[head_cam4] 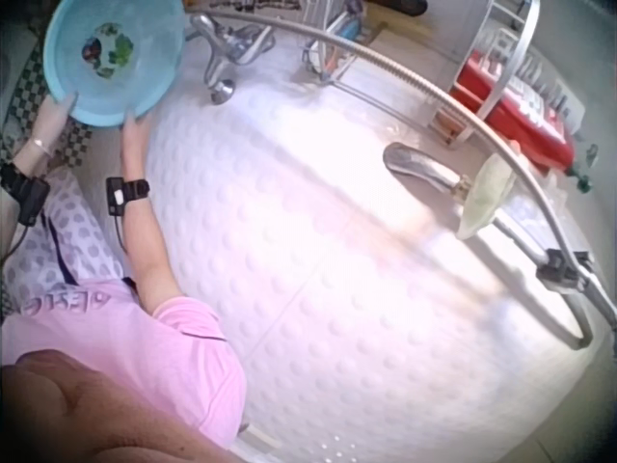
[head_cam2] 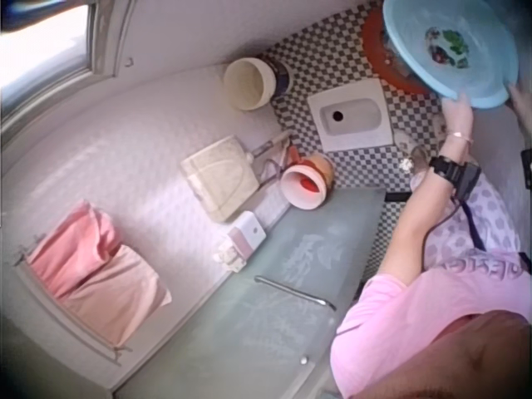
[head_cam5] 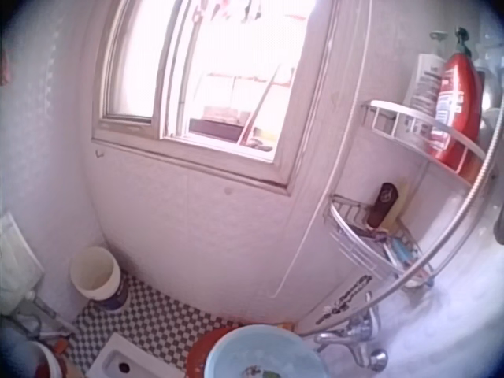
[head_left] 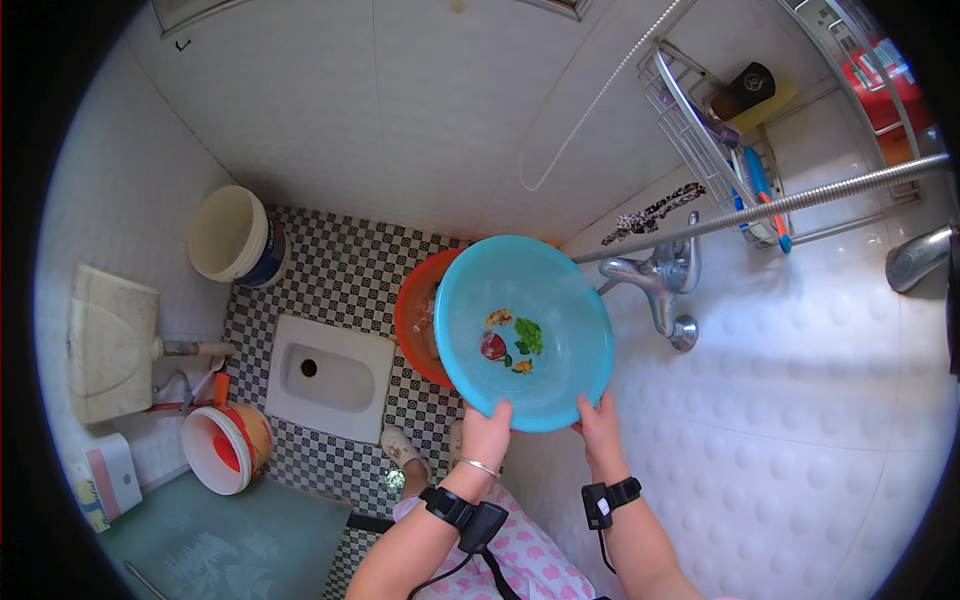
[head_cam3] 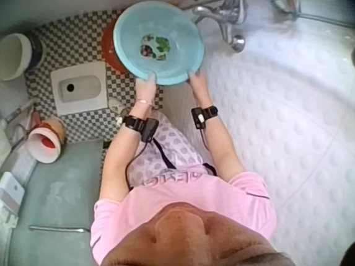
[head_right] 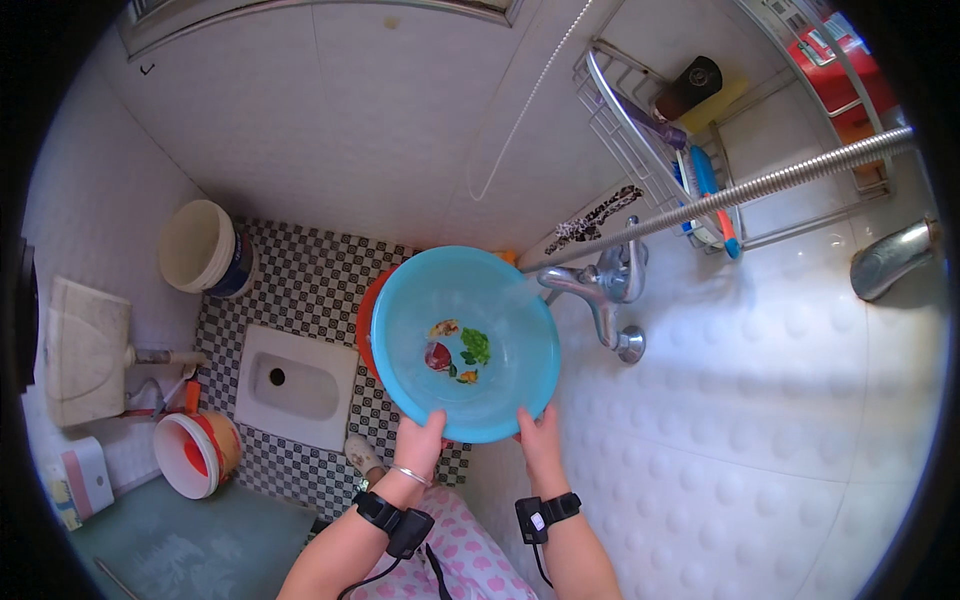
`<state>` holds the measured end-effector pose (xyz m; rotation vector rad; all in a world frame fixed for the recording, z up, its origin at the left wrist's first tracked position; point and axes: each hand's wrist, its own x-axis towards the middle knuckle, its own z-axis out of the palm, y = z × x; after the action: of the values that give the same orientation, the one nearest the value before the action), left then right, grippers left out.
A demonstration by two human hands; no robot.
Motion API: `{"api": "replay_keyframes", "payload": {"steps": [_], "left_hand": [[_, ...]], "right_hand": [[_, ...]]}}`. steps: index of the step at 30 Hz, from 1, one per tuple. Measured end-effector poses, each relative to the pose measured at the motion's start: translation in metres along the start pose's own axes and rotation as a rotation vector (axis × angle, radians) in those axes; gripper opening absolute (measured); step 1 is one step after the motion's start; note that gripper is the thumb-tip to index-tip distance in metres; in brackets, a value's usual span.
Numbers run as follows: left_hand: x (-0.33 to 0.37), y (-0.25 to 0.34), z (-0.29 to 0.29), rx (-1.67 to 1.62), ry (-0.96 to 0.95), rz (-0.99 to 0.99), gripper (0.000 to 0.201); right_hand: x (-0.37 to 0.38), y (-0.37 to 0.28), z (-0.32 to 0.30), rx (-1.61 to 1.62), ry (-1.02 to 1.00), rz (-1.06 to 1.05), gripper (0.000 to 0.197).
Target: Hand washing clothes in a plastic basin in a bathroom.
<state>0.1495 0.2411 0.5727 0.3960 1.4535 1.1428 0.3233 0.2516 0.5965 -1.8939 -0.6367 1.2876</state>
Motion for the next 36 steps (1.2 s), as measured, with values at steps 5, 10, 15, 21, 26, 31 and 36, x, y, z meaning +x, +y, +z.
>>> {"api": "replay_keyframes", "payload": {"steps": [5,10,15,21,26,31,36], "left_hand": [[0.003,0.017,-0.013,0.064,-0.08,-0.079,0.041],[0.015,0.03,-0.023,0.074,-0.105,-0.131,0.04],[0.005,0.043,-0.009,0.005,-0.209,-0.24,0.036],[0.0,0.043,-0.019,0.016,-0.151,-0.135,0.036],[0.01,0.034,-0.058,-0.033,-0.121,-0.106,0.031],[0.004,0.025,-0.113,-0.022,-0.052,-0.214,0.028],[-0.002,-0.009,-0.168,-0.337,-0.008,-0.296,0.022]], "right_hand": [[0.007,0.02,-0.009,-0.122,-0.078,0.029,0.045],[-0.003,0.005,0.009,-0.054,-0.075,-0.017,0.042],[-0.001,0.005,-0.001,0.026,0.035,-0.073,0.037],[-0.011,0.018,0.002,0.028,-0.045,-0.026,0.034],[-0.01,0.028,0.017,0.054,-0.165,0.114,0.034],[-0.018,0.031,0.039,0.212,-0.313,0.324,0.035],[-0.045,0.012,0.077,0.027,-0.339,0.229,0.032]]}}
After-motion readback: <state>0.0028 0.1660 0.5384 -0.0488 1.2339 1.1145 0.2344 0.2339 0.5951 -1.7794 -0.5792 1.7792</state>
